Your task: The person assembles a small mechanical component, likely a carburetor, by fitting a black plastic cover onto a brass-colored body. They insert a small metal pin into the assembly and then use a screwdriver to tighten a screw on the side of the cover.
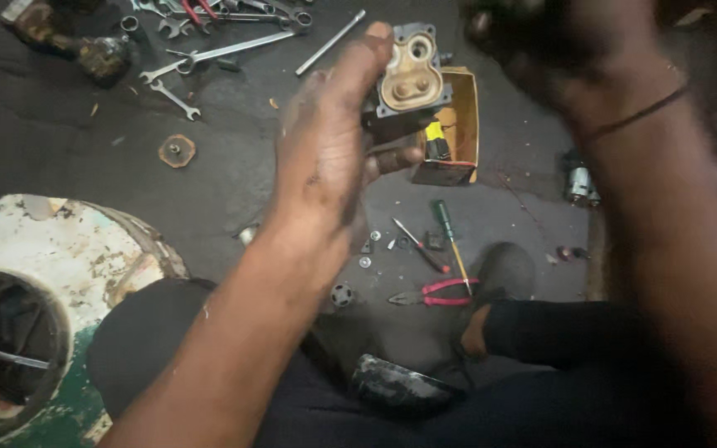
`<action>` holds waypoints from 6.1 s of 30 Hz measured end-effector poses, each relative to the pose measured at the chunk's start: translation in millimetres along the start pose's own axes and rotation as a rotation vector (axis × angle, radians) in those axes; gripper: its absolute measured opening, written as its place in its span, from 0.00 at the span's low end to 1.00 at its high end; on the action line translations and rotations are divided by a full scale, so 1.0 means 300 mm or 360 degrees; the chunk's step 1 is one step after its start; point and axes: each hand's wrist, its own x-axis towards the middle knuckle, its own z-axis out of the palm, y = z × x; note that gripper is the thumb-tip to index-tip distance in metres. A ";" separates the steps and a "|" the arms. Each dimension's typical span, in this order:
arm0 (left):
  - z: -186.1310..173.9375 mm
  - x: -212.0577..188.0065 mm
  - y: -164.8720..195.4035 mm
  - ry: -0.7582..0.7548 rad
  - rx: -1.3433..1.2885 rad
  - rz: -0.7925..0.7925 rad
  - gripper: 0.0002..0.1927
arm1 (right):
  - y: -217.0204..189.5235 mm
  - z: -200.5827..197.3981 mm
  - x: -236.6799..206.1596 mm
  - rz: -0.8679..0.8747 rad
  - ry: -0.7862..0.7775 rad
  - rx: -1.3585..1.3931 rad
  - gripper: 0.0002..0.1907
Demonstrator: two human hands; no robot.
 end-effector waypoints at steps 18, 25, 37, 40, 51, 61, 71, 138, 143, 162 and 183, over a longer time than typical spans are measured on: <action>-0.160 0.018 0.036 0.0177 0.0105 -0.0080 0.30 | 1.198 -0.785 -0.125 0.0601 -0.0496 -0.3383 0.18; -0.250 0.064 0.037 0.0213 -0.0024 -0.0105 0.32 | 1.278 -0.753 -0.054 0.0320 -0.0362 -0.3280 0.15; -0.206 0.105 0.023 0.0241 -0.0019 -0.0305 0.34 | 1.200 -0.812 0.059 0.0983 0.0067 -0.2134 0.17; -0.194 0.100 0.017 0.0137 -0.0007 -0.0160 0.35 | 1.087 -0.766 0.078 0.1321 0.0312 -0.1402 0.18; -0.166 0.084 0.022 0.0178 0.0048 -0.0115 0.33 | 0.797 -0.456 0.031 0.1074 -0.0098 -0.0622 0.32; -0.173 0.046 0.071 0.0317 0.0055 -0.0188 0.29 | 0.819 -0.471 0.077 0.0951 -0.0691 -0.0083 0.36; -0.236 0.046 0.058 0.0234 -0.0028 -0.0058 0.30 | 0.846 -0.397 0.084 0.0937 -0.0825 -0.0005 0.29; -0.104 0.151 -0.022 -0.0011 0.0065 -0.0230 0.27 | 0.105 -0.166 0.154 -0.0395 -0.0056 -0.1928 0.06; -0.046 0.117 -0.048 0.0031 0.0178 -0.0232 0.28 | -0.098 0.031 -0.122 -0.0228 -0.0230 -0.2589 0.08; 0.100 0.168 -0.055 0.0095 0.0221 -0.0451 0.27 | -0.174 0.044 -0.295 -0.0381 -0.0310 -0.2516 0.11; 0.159 0.255 -0.151 -0.0096 0.0457 -0.0568 0.32 | -0.218 -0.036 -0.225 -0.0382 -0.0158 -0.2589 0.10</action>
